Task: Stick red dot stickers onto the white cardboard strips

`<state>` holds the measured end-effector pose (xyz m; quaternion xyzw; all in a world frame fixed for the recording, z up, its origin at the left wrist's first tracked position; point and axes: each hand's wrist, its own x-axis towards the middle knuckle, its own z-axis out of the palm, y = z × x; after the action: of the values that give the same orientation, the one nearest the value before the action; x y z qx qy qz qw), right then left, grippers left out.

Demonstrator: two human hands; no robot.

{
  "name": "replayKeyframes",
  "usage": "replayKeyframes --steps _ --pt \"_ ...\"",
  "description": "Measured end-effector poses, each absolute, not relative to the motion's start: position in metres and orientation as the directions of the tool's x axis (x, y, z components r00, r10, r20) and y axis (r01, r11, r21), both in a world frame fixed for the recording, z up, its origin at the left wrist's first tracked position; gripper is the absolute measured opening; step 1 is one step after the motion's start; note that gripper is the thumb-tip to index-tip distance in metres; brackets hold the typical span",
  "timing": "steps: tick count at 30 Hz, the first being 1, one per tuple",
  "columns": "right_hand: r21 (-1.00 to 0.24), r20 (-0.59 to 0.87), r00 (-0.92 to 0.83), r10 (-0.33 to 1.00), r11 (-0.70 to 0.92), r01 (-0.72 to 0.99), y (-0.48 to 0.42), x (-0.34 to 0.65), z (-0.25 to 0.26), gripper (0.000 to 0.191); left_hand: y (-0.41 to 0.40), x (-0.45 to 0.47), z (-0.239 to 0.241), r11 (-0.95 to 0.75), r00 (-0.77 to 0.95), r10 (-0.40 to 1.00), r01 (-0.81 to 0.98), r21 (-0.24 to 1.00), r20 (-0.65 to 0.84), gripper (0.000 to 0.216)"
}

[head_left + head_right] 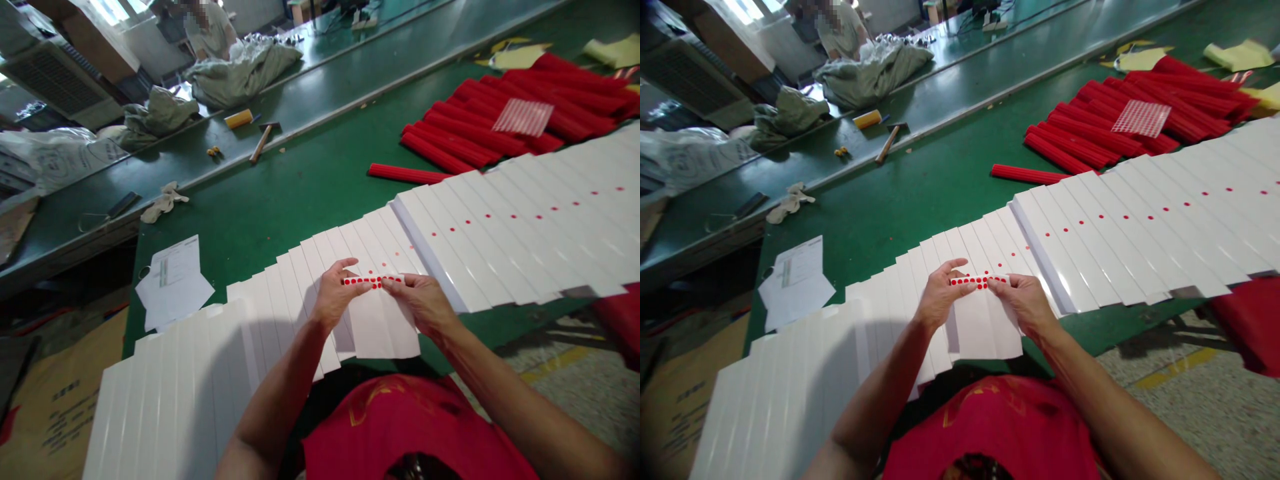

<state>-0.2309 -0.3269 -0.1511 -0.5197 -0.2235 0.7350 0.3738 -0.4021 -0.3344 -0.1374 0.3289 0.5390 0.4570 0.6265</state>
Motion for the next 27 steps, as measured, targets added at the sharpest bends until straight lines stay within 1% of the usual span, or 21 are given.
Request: replayKeyframes --steps 2,5,8,13,19,24,27 --pt "-0.695 -0.604 -0.208 0.770 -0.636 -0.337 -0.326 -0.232 -0.147 0.031 -0.334 -0.401 -0.140 0.356 -0.021 0.928 -0.236 0.904 -0.371 0.059" --pt "-0.687 -0.581 -0.243 0.777 -0.628 -0.366 -0.326 -0.232 -0.141 0.030 -0.333 -0.400 -0.143 0.327 -0.057 0.937 -0.204 0.923 -0.345 0.053" --pt "-0.684 -0.569 -0.263 0.779 -0.626 -0.375 -0.325 -0.231 -0.141 0.032 -0.333 -0.400 -0.144 0.304 -0.076 0.944 -0.183 0.935 -0.321 0.051" --pt "-0.681 -0.621 -0.222 0.752 -0.658 -0.321 -0.326 -0.229 -0.148 0.032 -0.333 -0.400 -0.144 0.320 -0.089 0.936 -0.183 0.930 -0.340 0.052" --pt "-0.729 -0.599 -0.210 0.772 -0.635 -0.254 -0.326 -0.229 -0.153 0.035 -0.334 -0.402 -0.144 0.359 0.009 0.930 -0.237 0.902 -0.368 0.065" --pt "-0.720 -0.610 -0.196 0.768 -0.641 -0.267 -0.326 -0.231 -0.150 0.035 -0.335 -0.401 -0.143 0.348 -0.004 0.935 -0.175 0.921 -0.354 0.065" --pt "-0.710 -0.598 -0.237 0.766 -0.643 -0.286 -0.327 -0.232 -0.147 0.037 -0.335 -0.400 -0.142 0.335 -0.048 0.938 -0.131 0.933 -0.343 0.062"
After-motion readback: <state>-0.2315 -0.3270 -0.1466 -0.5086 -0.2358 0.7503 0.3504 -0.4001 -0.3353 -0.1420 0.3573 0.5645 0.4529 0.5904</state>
